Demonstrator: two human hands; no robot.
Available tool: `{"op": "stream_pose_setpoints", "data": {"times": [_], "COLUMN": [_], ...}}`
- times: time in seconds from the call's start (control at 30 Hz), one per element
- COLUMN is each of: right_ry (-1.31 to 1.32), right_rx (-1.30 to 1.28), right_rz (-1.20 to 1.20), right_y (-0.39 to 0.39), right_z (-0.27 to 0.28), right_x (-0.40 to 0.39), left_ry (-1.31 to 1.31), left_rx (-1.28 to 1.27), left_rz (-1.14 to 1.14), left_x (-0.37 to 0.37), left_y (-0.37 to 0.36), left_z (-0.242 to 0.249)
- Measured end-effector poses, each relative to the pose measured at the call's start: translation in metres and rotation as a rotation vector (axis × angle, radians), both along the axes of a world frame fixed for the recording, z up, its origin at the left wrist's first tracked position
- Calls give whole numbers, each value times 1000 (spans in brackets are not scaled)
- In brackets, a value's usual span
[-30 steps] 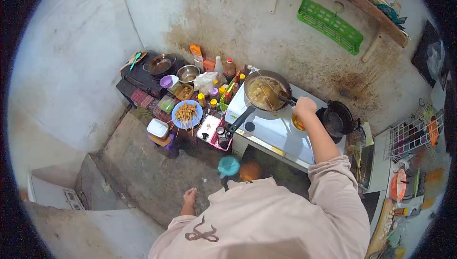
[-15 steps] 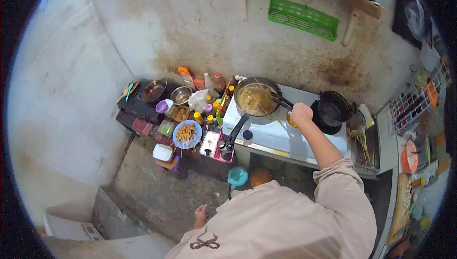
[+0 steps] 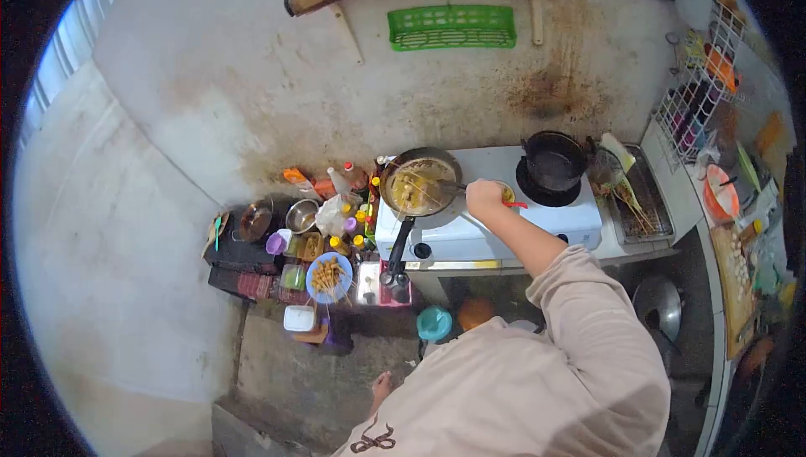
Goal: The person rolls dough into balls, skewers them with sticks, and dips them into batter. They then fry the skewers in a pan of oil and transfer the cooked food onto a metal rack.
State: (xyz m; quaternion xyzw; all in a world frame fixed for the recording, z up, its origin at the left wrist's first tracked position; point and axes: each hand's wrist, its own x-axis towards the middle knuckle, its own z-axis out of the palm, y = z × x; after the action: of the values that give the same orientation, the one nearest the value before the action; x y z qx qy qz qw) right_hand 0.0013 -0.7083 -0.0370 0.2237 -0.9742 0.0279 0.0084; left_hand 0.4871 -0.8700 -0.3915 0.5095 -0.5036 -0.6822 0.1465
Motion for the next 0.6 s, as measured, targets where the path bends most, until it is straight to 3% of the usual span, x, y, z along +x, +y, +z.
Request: {"op": "stream_pose_setpoints", "data": {"times": [0.1,0.17,0.3,0.43,0.53,0.6], "right_ry": [-62,-121,-220,-213,-680,-821], "right_rx": [-46,-141,-251,-314,-636,-862], "right_rz": [-18,-48,-109,-137,-178,-174], "right_y": [9,18,37,55,84,118], "right_z": [10,14,31,4,-1,-4], "right_x": [-2,-6,-3,-24,-45,-52], "left_ry": [42,-56,-86,-107,-116,-118], "left_rx": [-55,-112,-105,-111,-124,-134], "left_rz": [-33,-189,-237,-261,-285,-304], "left_x": [0,0,-10,-19,-27,-37], "left_y": [-7,-7,-1,10,20,30], "left_z": [-23,-17,-6,4,8,12]}}
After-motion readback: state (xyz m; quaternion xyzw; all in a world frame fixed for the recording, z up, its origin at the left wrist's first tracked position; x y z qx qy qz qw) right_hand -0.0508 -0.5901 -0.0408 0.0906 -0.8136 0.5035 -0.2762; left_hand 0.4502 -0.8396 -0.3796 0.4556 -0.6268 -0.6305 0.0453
